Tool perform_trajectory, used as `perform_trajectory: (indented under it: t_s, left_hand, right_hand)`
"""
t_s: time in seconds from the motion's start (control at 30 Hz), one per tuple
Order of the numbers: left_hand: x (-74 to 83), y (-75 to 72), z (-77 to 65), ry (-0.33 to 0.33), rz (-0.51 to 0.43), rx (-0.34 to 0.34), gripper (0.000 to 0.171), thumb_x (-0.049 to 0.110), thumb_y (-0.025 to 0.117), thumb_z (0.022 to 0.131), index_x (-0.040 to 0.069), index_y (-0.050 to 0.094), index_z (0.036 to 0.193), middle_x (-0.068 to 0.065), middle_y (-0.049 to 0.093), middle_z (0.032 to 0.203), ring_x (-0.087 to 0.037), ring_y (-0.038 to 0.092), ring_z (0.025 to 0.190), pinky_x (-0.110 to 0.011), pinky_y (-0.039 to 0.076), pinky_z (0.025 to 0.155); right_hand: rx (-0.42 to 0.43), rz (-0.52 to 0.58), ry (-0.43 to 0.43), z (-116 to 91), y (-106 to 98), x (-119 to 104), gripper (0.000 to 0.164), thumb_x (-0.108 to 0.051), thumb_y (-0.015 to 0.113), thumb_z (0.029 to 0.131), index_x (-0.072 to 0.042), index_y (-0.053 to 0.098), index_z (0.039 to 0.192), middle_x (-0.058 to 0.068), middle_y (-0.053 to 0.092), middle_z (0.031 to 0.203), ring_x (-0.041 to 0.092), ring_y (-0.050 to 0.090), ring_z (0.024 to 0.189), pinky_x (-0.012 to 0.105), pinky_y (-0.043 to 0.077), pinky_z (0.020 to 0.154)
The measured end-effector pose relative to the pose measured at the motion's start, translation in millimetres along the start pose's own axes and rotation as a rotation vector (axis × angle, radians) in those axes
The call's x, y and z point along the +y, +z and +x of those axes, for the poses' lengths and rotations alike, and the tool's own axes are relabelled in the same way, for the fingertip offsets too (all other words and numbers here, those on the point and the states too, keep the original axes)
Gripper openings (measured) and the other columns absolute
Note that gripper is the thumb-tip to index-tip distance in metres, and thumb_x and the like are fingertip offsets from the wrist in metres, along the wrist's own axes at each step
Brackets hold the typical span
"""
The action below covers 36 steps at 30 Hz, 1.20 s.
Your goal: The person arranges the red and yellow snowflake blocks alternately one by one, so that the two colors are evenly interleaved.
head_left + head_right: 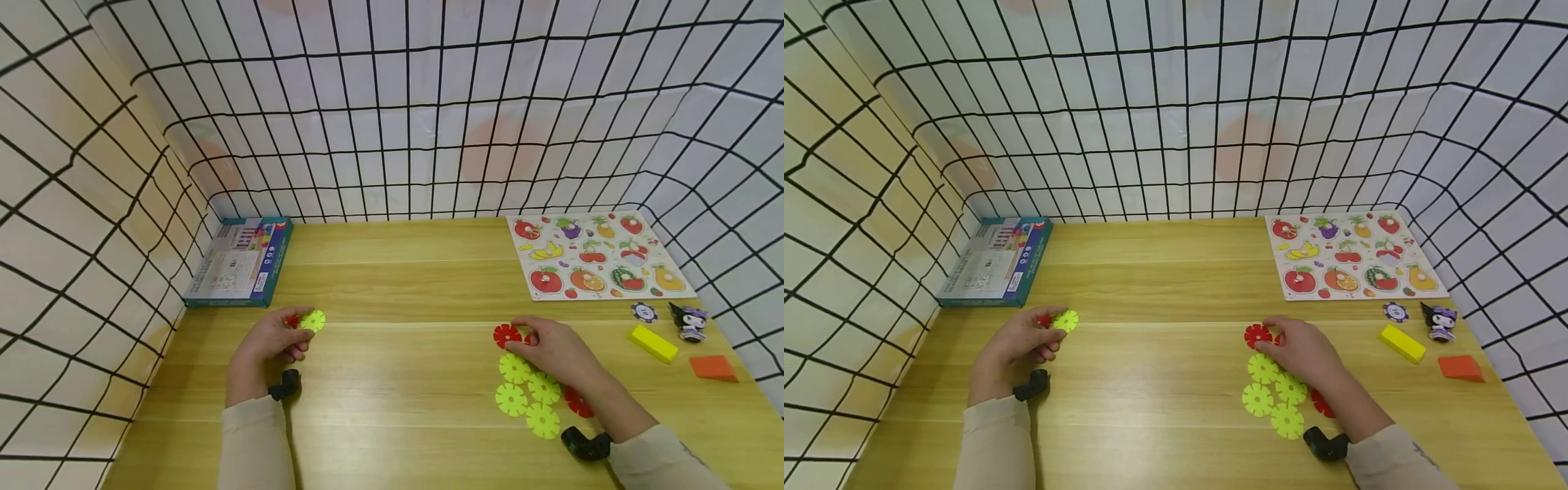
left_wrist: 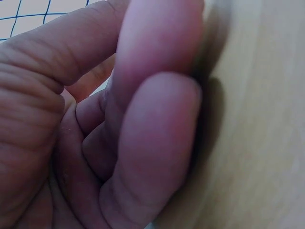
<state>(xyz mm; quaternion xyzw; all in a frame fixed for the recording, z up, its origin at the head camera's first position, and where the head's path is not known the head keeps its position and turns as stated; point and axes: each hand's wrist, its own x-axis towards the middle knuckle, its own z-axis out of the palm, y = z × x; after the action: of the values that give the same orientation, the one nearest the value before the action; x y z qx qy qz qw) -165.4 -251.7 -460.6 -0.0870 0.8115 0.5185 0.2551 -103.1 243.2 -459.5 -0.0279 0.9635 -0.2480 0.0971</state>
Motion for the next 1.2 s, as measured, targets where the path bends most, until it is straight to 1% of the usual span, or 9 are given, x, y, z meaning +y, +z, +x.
perform_trajectory:
  t_s: [0.2, 0.37, 0.47, 0.57, 0.63, 0.83, 0.87, 1.03, 1.2]
  left_hand:
    - [1.6, 1.8, -0.1, 0.011, 0.012, 0.006, 0.052, 0.015, 0.067, 0.085, 0.024, 0.049, 0.133, -0.013, 0.061, 0.069, -0.021, 0.057, 0.05, -0.034, 0.053, 0.053]
    - [2.8, 2.4, -0.5, 0.011, 0.018, 0.009, 0.052, 0.015, 0.067, 0.085, 0.024, 0.049, 0.133, -0.013, 0.062, 0.069, -0.021, 0.057, 0.05, -0.034, 0.052, 0.052]
    - [3.0, 2.4, -0.2, 0.011, 0.019, 0.003, 0.053, 0.015, 0.067, 0.085, 0.024, 0.048, 0.133, -0.013, 0.062, 0.069, -0.021, 0.057, 0.05, -0.034, 0.052, 0.052]
    - [2.6, 2.0, 0.5, 0.006, 0.015, 0.001, 0.053, 0.015, 0.068, 0.085, 0.024, 0.048, 0.133, -0.014, 0.062, 0.07, -0.021, 0.058, 0.051, -0.034, 0.052, 0.052]
    - [2.1, 1.7, 1.0, -0.002, 0.011, 0.002, 0.053, 0.015, 0.068, 0.084, 0.024, 0.048, 0.133, -0.014, 0.062, 0.07, -0.021, 0.057, 0.051, -0.034, 0.052, 0.053]
    - [0.6, 1.9, 1.0, -0.017, 0.007, 0.009, 0.054, 0.016, 0.069, 0.084, 0.025, 0.048, 0.133, -0.014, 0.062, 0.07, -0.022, 0.057, 0.051, -0.034, 0.052, 0.052]
    - [0.4, 1.9, 1.0, -0.015, 0.008, 0.011, 0.054, 0.016, 0.069, 0.084, 0.025, 0.048, 0.133, -0.014, 0.062, 0.07, -0.022, 0.057, 0.051, -0.034, 0.052, 0.052]
    - [-0.1, 1.8, 1.7, -0.016, 0.013, 0.01, 0.054, 0.017, 0.069, 0.084, 0.026, 0.048, 0.133, -0.013, 0.062, 0.07, -0.022, 0.058, 0.051, -0.034, 0.052, 0.052]
    - [1.0, 2.2, 1.4, -0.026, 0.014, 0.018, 0.054, 0.017, 0.069, 0.083, 0.026, 0.049, 0.132, -0.014, 0.062, 0.071, -0.022, 0.058, 0.051, -0.034, 0.052, 0.052]
  right_hand:
    - [-0.011, 0.022, 0.021, 5.1, -1.2, -6.2, 0.056, -0.047, 0.068, 0.079, -0.012, 0.058, 0.122, 0.001, 0.046, 0.065, 0.017, 0.041, 0.055, 0.029, 0.032, 0.048]
    - [-0.001, 0.038, -0.005, 9.9, -3.9, -7.8, 0.049, -0.039, 0.072, 0.078, -0.009, 0.057, 0.114, 0.004, 0.051, 0.08, 0.019, 0.046, 0.069, 0.032, 0.04, 0.058]
    - [0.031, 0.038, -0.036, 10.7, -2.9, -9.0, 0.045, -0.035, 0.072, 0.079, -0.013, 0.054, 0.113, 0.003, 0.053, 0.084, 0.019, 0.048, 0.07, 0.033, 0.042, 0.058]
    - [0.068, 0.061, -0.065, 10.6, -0.3, -12.0, 0.041, -0.032, 0.07, 0.082, -0.018, 0.052, 0.116, 0.001, 0.053, 0.079, 0.017, 0.048, 0.062, 0.03, 0.041, 0.052]
    - [0.069, 0.132, -0.068, 10.3, 1.6, -15.4, 0.039, -0.031, 0.068, 0.084, -0.02, 0.052, 0.119, 0.001, 0.054, 0.078, 0.015, 0.051, 0.059, 0.029, 0.043, 0.049]
    - [-0.027, 0.541, 0.002, 10.0, 8.8, -34.1, 0.038, -0.025, 0.065, 0.087, -0.017, 0.056, 0.123, 0.012, 0.055, 0.088, 0.023, 0.065, 0.067, 0.033, 0.054, 0.057]
    - [-0.035, 0.582, 0.008, 10.4, 10.8, -37.9, 0.038, -0.024, 0.066, 0.087, -0.016, 0.056, 0.123, 0.013, 0.055, 0.089, 0.024, 0.066, 0.068, 0.034, 0.055, 0.059]
    - [-0.043, 0.676, 0.014, 14.7, 23.7, -58.5, 0.038, -0.023, 0.069, 0.084, -0.016, 0.059, 0.12, 0.014, 0.054, 0.091, 0.024, 0.067, 0.071, 0.034, 0.055, 0.061]
    - [-0.069, 0.711, -0.041, 19.4, 38.9, -81.9, 0.038, -0.017, 0.07, 0.083, -0.016, 0.059, 0.12, 0.014, 0.053, 0.089, 0.023, 0.067, 0.071, 0.034, 0.055, 0.062]
